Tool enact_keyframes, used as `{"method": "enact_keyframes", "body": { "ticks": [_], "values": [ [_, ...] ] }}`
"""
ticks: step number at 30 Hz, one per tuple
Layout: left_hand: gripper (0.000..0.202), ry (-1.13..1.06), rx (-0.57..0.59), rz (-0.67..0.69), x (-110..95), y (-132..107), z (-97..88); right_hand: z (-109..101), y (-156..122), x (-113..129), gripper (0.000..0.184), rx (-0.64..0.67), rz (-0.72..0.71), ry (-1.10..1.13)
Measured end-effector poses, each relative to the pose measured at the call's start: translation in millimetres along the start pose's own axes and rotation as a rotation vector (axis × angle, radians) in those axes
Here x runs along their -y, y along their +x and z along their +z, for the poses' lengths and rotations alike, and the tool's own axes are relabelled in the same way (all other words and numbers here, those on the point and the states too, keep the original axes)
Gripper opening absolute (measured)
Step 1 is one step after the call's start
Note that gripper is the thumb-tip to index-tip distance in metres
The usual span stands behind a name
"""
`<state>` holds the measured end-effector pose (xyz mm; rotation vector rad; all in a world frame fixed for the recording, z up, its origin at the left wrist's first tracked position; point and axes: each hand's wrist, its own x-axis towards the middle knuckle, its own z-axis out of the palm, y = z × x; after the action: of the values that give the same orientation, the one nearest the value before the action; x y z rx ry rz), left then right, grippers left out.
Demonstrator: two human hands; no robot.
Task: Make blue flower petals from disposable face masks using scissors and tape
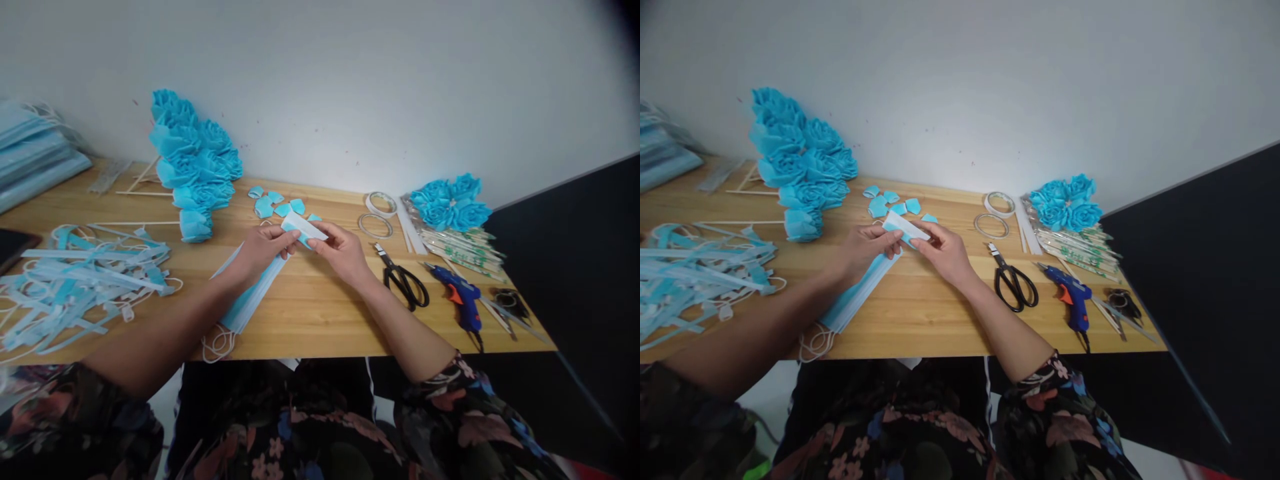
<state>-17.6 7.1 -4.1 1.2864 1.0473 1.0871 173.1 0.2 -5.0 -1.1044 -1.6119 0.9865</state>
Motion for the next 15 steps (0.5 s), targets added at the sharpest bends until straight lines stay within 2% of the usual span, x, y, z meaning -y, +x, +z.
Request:
{"method": "enact_keyframes", "body": {
  "ticks": [8, 15],
  "values": [
    [0.032, -0.068, 0.058, 0.009, 3.9, -0.1, 0.6, -1.9, -2.1, 6.1, 0.037, -0.029, 0.035, 0.006],
    [0.028, -0.093, 0.064, -0.034, 7.8, 1.4, -0.2, -2.6, -3.5, 7.6, 0.034, -0.037, 0.044, -0.023]
  ]
}}
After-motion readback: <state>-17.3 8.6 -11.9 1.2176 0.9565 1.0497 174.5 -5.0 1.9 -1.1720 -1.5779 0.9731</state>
